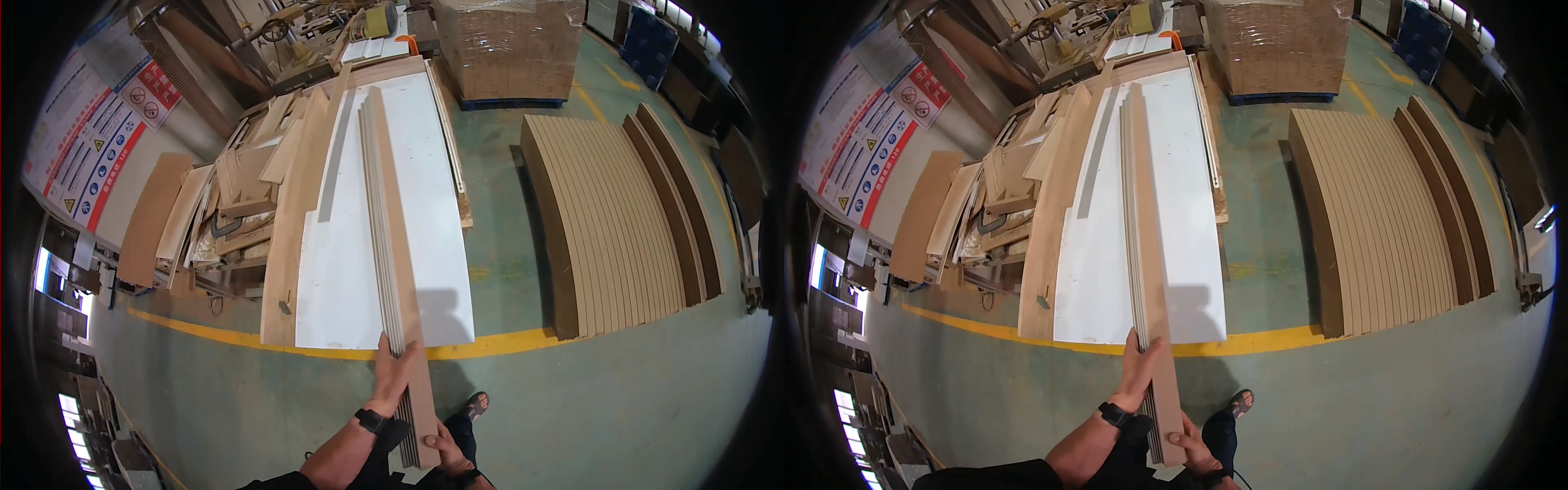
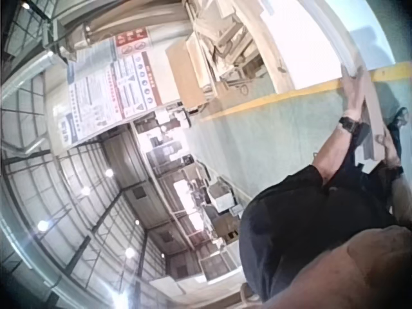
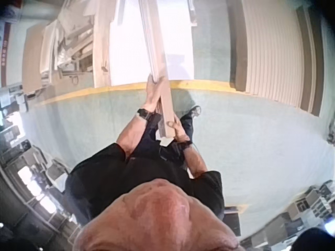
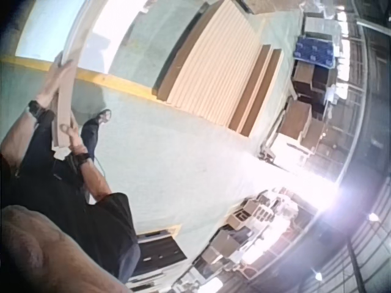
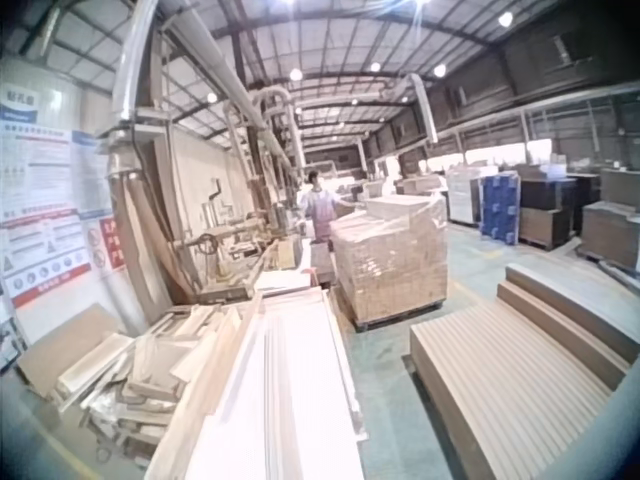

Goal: Picking up long wooden slats from a table and stacking them into a pile on the floor in a factory.

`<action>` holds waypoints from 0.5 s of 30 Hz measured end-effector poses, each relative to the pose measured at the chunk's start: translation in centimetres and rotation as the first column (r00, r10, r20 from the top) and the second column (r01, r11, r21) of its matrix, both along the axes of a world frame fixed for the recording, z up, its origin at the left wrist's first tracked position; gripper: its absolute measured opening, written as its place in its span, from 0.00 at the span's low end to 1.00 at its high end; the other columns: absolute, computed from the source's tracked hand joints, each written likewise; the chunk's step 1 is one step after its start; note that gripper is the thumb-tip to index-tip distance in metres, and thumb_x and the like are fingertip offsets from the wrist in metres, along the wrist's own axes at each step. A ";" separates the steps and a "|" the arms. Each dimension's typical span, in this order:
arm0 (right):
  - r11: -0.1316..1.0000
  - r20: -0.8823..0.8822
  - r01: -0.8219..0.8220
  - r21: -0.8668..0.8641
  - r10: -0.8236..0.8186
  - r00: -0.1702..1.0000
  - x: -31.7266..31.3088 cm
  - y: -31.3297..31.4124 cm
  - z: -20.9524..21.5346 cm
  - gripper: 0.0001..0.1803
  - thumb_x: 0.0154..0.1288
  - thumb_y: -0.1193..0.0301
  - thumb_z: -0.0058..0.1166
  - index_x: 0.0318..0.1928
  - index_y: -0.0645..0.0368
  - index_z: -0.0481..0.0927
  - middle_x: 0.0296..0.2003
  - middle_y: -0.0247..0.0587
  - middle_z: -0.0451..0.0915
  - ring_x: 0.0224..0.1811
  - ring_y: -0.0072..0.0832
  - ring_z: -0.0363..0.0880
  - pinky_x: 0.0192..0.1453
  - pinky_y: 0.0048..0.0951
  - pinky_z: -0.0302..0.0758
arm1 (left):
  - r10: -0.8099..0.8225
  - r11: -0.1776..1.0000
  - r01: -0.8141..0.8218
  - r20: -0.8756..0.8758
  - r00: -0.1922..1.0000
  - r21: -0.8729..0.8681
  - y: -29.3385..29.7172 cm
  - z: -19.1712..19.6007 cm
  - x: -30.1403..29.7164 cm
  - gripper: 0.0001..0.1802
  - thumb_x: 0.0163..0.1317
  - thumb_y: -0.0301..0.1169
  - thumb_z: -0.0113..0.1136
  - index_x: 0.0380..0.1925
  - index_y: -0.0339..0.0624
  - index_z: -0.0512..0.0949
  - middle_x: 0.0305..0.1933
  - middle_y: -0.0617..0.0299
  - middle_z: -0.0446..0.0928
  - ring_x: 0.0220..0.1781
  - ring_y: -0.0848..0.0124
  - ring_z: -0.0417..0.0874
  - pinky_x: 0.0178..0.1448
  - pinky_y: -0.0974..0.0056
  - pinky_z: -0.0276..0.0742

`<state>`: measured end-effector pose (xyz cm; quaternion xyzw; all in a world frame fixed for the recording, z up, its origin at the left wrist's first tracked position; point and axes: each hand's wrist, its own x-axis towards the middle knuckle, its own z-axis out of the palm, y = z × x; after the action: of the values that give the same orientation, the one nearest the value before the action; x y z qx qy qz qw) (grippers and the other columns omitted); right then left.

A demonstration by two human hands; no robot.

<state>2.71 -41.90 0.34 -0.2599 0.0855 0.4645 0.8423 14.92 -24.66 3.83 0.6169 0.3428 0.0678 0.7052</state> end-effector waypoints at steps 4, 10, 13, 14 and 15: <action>0.991 -0.210 0.014 0.134 0.014 0.978 0.9 -1.1 -4.7 0.43 0.56 0.57 0.62 0.67 0.66 0.63 0.55 0.43 0.76 0.52 0.34 0.80 0.56 0.37 0.80 | -0.026 0.797 0.307 -0.478 0.878 0.520 -3.0 -0.3 4.7 0.54 0.49 0.52 0.70 0.69 0.34 0.55 0.50 0.42 0.72 0.50 0.50 0.77 0.52 0.50 0.74; 0.964 -0.486 0.178 0.196 -0.062 0.872 2.6 -2.7 -16.2 0.39 0.53 0.49 0.62 0.60 0.61 0.75 0.48 0.44 0.83 0.48 0.41 0.84 0.56 0.43 0.81 | 0.124 0.474 0.466 -0.581 0.805 0.747 -8.0 -2.1 9.9 0.62 0.47 0.57 0.71 0.70 0.28 0.51 0.55 0.33 0.64 0.55 0.39 0.69 0.58 0.39 0.65; 0.875 -0.402 0.269 0.402 -0.096 0.911 3.9 -3.0 -19.0 0.38 0.59 0.43 0.57 0.59 0.60 0.76 0.47 0.43 0.84 0.49 0.40 0.83 0.57 0.42 0.80 | 0.000 0.404 0.501 -0.548 0.837 0.765 -8.3 -3.5 10.3 0.62 0.48 0.58 0.70 0.70 0.27 0.51 0.55 0.34 0.65 0.55 0.38 0.69 0.58 0.38 0.65; 0.858 -0.373 0.252 0.448 -0.076 0.925 4.3 -3.3 -18.9 0.39 0.62 0.39 0.53 0.58 0.60 0.76 0.47 0.42 0.84 0.49 0.39 0.83 0.57 0.41 0.80 | -0.026 0.412 0.488 -0.525 0.851 0.770 -7.6 -3.8 10.4 0.61 0.49 0.59 0.71 0.70 0.27 0.52 0.56 0.33 0.64 0.56 0.37 0.69 0.60 0.39 0.67; 0.926 -0.381 0.224 0.305 -0.097 0.920 4.6 -3.7 -18.3 0.40 0.66 0.36 0.46 0.59 0.60 0.75 0.49 0.42 0.83 0.48 0.39 0.84 0.56 0.42 0.81 | -0.068 0.497 0.417 -0.445 0.893 0.761 -6.8 -3.9 10.4 0.59 0.49 0.56 0.73 0.69 0.28 0.54 0.56 0.33 0.66 0.58 0.40 0.69 0.62 0.43 0.68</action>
<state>7.30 -45.57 -17.99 -0.0124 0.1769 0.4399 0.8803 25.28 -31.48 -0.06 0.9222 0.2971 0.0089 0.2474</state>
